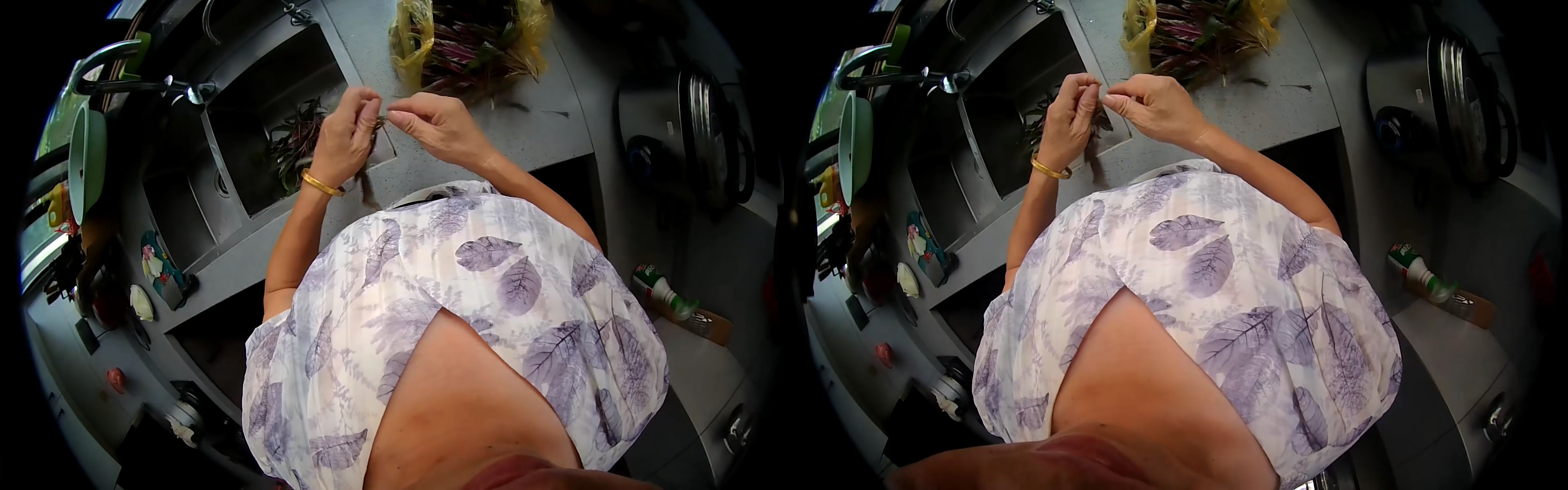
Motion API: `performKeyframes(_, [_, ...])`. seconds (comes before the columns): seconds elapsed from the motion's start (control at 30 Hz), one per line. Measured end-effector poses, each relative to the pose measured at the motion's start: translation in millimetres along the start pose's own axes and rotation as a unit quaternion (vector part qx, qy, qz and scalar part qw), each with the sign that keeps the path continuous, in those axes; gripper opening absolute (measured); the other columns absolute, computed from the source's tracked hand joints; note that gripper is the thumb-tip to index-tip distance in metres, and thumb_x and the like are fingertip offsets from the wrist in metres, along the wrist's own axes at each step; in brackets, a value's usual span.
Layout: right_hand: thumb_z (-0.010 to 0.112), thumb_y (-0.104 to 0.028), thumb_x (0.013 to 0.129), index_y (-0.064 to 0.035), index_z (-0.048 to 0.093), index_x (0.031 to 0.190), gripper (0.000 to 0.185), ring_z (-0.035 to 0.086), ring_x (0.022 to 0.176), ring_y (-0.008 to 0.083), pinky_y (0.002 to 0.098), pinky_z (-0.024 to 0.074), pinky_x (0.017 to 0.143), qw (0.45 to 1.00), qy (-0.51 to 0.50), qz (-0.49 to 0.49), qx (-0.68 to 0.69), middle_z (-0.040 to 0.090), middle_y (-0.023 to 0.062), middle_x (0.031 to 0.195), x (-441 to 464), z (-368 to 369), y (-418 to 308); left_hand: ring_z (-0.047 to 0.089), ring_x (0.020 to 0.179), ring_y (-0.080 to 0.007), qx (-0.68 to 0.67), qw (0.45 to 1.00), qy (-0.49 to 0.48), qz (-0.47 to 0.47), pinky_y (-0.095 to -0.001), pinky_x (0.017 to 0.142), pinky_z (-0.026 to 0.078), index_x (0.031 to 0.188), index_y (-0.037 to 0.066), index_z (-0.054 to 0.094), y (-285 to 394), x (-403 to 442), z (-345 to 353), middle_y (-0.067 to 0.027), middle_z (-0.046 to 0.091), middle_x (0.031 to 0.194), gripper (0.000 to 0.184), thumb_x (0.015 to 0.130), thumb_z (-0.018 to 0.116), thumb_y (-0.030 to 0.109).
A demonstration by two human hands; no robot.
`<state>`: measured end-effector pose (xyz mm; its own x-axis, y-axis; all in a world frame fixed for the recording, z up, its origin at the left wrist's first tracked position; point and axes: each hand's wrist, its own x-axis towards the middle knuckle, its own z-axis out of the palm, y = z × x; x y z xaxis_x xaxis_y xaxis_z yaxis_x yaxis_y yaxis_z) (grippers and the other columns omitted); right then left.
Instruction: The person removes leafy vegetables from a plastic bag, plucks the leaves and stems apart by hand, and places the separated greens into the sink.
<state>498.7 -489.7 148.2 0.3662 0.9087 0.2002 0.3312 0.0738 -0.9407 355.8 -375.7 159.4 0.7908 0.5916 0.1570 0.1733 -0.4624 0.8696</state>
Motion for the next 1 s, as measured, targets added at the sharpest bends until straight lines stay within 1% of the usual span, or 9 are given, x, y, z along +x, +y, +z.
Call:
performKeyframes(0.13, [0.065, -0.026, 0.08, -0.0051, 0.066, 0.085, 0.021, 0.062, 0.065, 0.0221, 0.0303, 0.0471, 0.055, 0.975, 0.101, -0.063, -0.185, 0.064, 0.0066, 0.075, -7.0, -29.2, 14.0, 0.06, 0.06, -0.0298, 0.169, 0.984, 0.049, -0.006, -0.035, 0.053, 0.045, 0.096, 0.006, 0.055, -21.6, -2.0, -34.2, -0.0146, 0.058, 0.067, 0.018, 0.092, 0.051, 0.023])
performKeyframes(0.2, [0.067, -0.028, 0.078, -0.0056, 0.064, 0.083, 0.023, 0.062, 0.062, 0.0229, 0.0305, 0.0473, 0.055, 0.956, 0.148, 0.0, -0.251, 0.064, 0.0058, 0.073, -20.5, -51.1, 25.9, 0.062, 0.072, -0.03, 0.234, 0.971, 0.051, -0.027, -0.0372, 0.063, 0.046, 0.095, 0.007, 0.057, -40.0, -1.8, -56.6, -0.014, 0.061, 0.077, 0.019, 0.091, 0.051, 0.024])
performKeyframes(0.27, [0.068, -0.029, 0.077, -0.006, 0.062, 0.083, 0.025, 0.062, 0.061, 0.0239, 0.031, 0.0474, 0.054, 0.926, 0.171, 0.095, -0.324, 0.064, 0.0053, 0.071, -32.3, -70.2, 34.9, 0.051, 0.109, -0.0273, 0.441, 0.895, 0.059, -0.024, -0.043, 0.087, 0.037, 0.107, 0.011, 0.061, -67.6, -10.9, -75.2, -0.0106, 0.058, 0.113, 0.033, 0.086, 0.055, 0.035])
performKeyframes(0.33, [0.069, -0.03, 0.076, -0.0062, 0.06, 0.083, 0.027, 0.062, 0.06, 0.0243, 0.0319, 0.0473, 0.054, 0.906, 0.14, 0.142, -0.374, 0.063, 0.0051, 0.069, -39.9, -78.7, 46.9, 0.049, 0.112, -0.0279, 0.485, 0.869, 0.099, 0.004, -0.045, 0.089, 0.037, 0.112, 0.01, 0.06, -71.0, -10.1, -84.5, -0.0103, 0.056, 0.118, 0.039, 0.084, 0.056, 0.038])
performKeyframes(0.47, [0.069, -0.027, 0.075, -0.0053, 0.059, 0.082, 0.025, 0.063, 0.061, 0.0259, 0.0332, 0.0479, 0.054, 0.908, 0.147, 0.173, -0.351, 0.064, 0.0069, 0.069, -43.8, -73.0, 72.1, 0.055, 0.104, -0.0301, 0.28, 0.954, 0.102, 0.031, -0.0386, 0.09, 0.041, 0.102, 0.004, 0.063, -54.2, 3.9, -71.1, -0.0138, 0.062, 0.107, 0.03, 0.082, 0.062, 0.026])
performKeyframes(0.6, [0.066, -0.017, 0.076, -0.0046, 0.062, 0.082, 0.014, 0.064, 0.062, 0.0258, 0.0316, 0.0487, 0.055, 0.928, 0.209, 0.079, -0.298, 0.065, 0.0105, 0.071, -42.3, -69.8, 70.2, 0.058, 0.1, -0.0293, 0.236, 0.957, 0.094, 0.142, -0.0358, 0.088, 0.044, 0.093, 0.002, 0.066, -24.8, 19.0, -39.9, -0.014, 0.065, 0.099, 0.021, 0.079, 0.064, 0.018])
performKeyframes(0.7, [0.064, -0.007, 0.078, -0.0032, 0.064, 0.081, 0.005, 0.063, 0.059, 0.0232, 0.0276, 0.0481, 0.054, 0.911, 0.262, -0.05, -0.315, 0.064, 0.0117, 0.069, -36.3, -75.4, 42.9, 0.06, 0.096, -0.0227, 0.143, 0.977, 0.075, 0.139, -0.0319, 0.085, 0.045, 0.096, 0.003, 0.067, -9.2, 23.5, -30.7, -0.0105, 0.066, 0.099, 0.019, 0.08, 0.066, 0.013])
performKeyframes(0.9, [0.065, -0.01, 0.082, 0.0, 0.063, 0.082, 0.01, 0.059, 0.054, 0.0144, 0.0231, 0.0466, 0.05, 0.929, 0.259, -0.12, -0.235, 0.062, 0.008, 0.065, -23.2, -76.2, 8.0, 0.061, 0.089, -0.018, 0.04, 0.967, 0.065, 0.242, -0.0299, 0.08, 0.045, 0.092, 0.005, 0.068, 43.4, 28.6, -8.2, -0.0066, 0.066, 0.094, 0.017, 0.076, 0.069, 0.008])
performKeyframes(1.0, [0.062, -0.012, 0.086, 0.0001, 0.062, 0.084, 0.012, 0.06, 0.056, 0.0109, 0.0207, 0.0459, 0.049, 0.974, 0.223, 0.024, 0.028, 0.063, 0.0057, 0.067, -19.5, -67.8, -6.7, 0.06, 0.088, -0.0152, 0.138, 0.934, 0.057, 0.326, -0.0336, 0.083, 0.041, 0.089, 0.012, 0.067, 55.3, 32.9, 11.2, 0.0001, 0.066, 0.09, 0.015, 0.074, 0.069, 0.014])
